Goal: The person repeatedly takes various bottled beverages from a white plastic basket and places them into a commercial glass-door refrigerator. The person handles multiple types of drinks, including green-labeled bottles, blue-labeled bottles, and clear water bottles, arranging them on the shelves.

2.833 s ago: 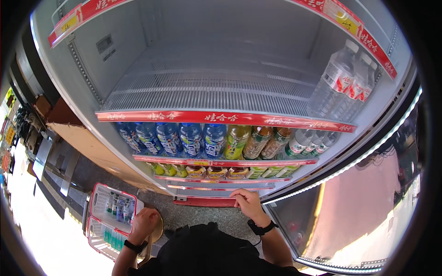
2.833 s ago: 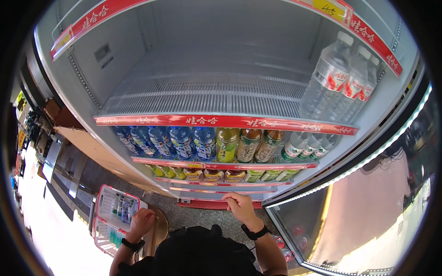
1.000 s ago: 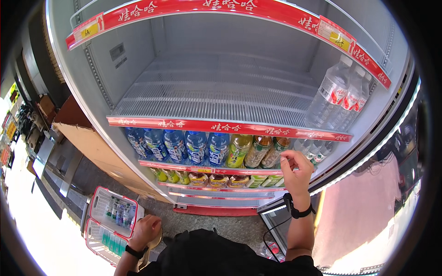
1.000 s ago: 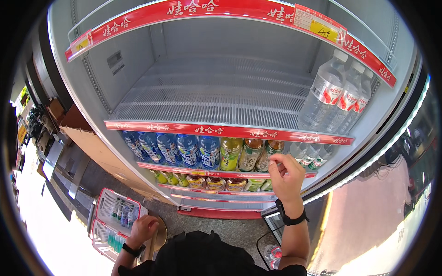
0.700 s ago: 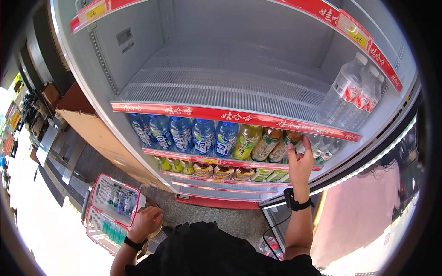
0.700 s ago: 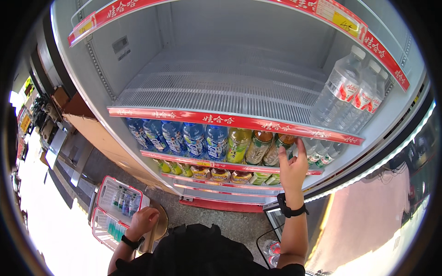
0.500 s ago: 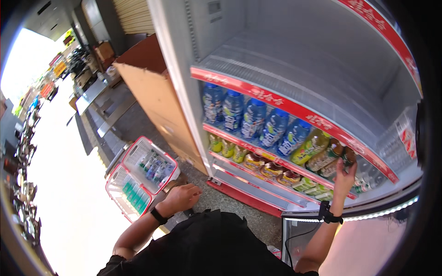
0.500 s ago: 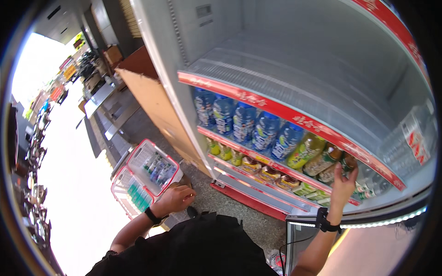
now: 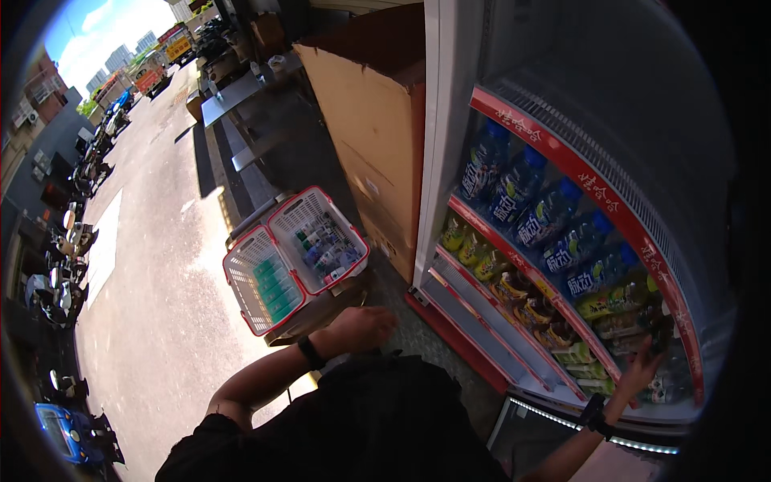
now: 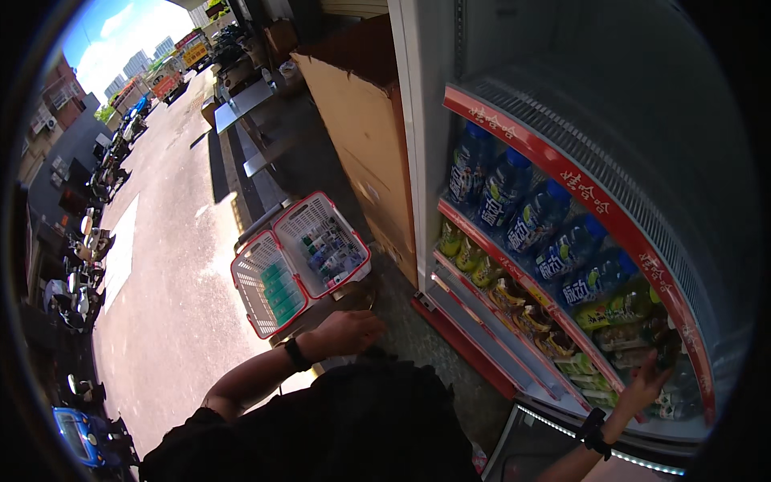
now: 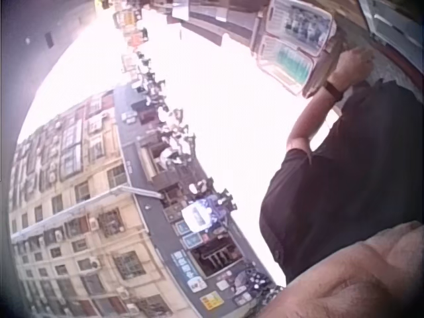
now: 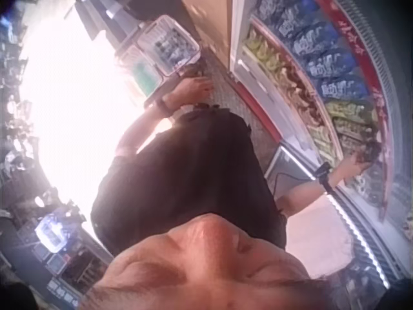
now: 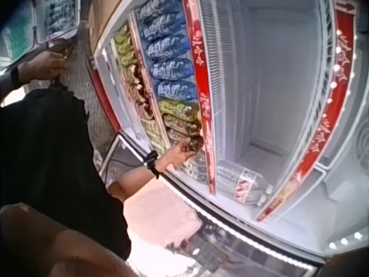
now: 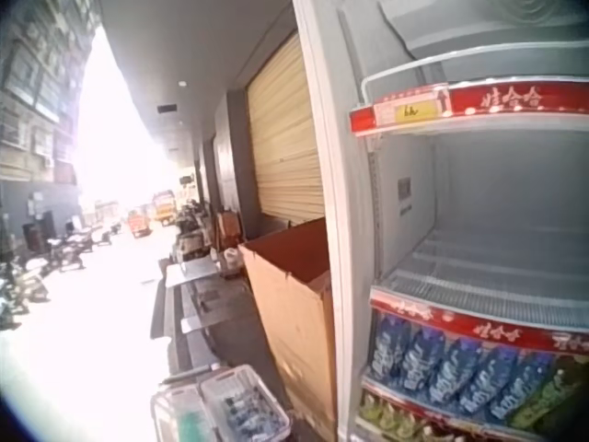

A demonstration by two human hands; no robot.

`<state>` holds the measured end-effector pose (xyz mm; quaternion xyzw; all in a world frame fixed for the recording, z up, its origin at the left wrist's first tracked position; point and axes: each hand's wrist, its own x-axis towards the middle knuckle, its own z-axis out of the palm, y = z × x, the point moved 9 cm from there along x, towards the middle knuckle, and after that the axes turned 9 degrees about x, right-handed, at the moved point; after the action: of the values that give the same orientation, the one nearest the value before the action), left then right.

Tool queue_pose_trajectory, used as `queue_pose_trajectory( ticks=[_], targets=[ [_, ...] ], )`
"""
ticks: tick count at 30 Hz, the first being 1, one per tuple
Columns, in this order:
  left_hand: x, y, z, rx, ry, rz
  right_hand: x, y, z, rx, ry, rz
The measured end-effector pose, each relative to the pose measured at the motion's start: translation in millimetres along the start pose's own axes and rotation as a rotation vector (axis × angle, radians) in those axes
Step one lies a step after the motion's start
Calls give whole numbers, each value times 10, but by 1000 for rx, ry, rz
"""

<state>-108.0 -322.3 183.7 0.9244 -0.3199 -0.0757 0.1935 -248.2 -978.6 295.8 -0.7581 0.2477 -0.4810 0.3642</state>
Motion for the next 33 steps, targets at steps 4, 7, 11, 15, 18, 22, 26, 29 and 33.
queue_pose_trajectory(
  ticks=[4,7,11,15,18,22,26,29,33],
  targets=[
    [3,93,-3,173,-3,179,-111,-418,127,-38,-31,5],
    [55,112,-62,114,47,157,-103,-376,221,21,-76,22],
    [53,72,-110,-25,2,-2,-152,-546,267,200,-65,35],
    [98,44,-76,-15,-58,-25,-190,-514,240,146,-59,51],
    [131,106,-131,-28,-4,-1,-196,-543,241,172,-51,36],
    [172,147,-164,-7,0,-5,-206,-594,288,207,-42,-26],
    [199,170,-212,1,85,20,-209,-670,298,176,-48,-7],
    [226,224,-255,-8,121,51,-207,-686,289,168,-43,-3],
    [251,181,-184,-7,37,9,-212,-687,300,198,-34,-10]
  ],
)
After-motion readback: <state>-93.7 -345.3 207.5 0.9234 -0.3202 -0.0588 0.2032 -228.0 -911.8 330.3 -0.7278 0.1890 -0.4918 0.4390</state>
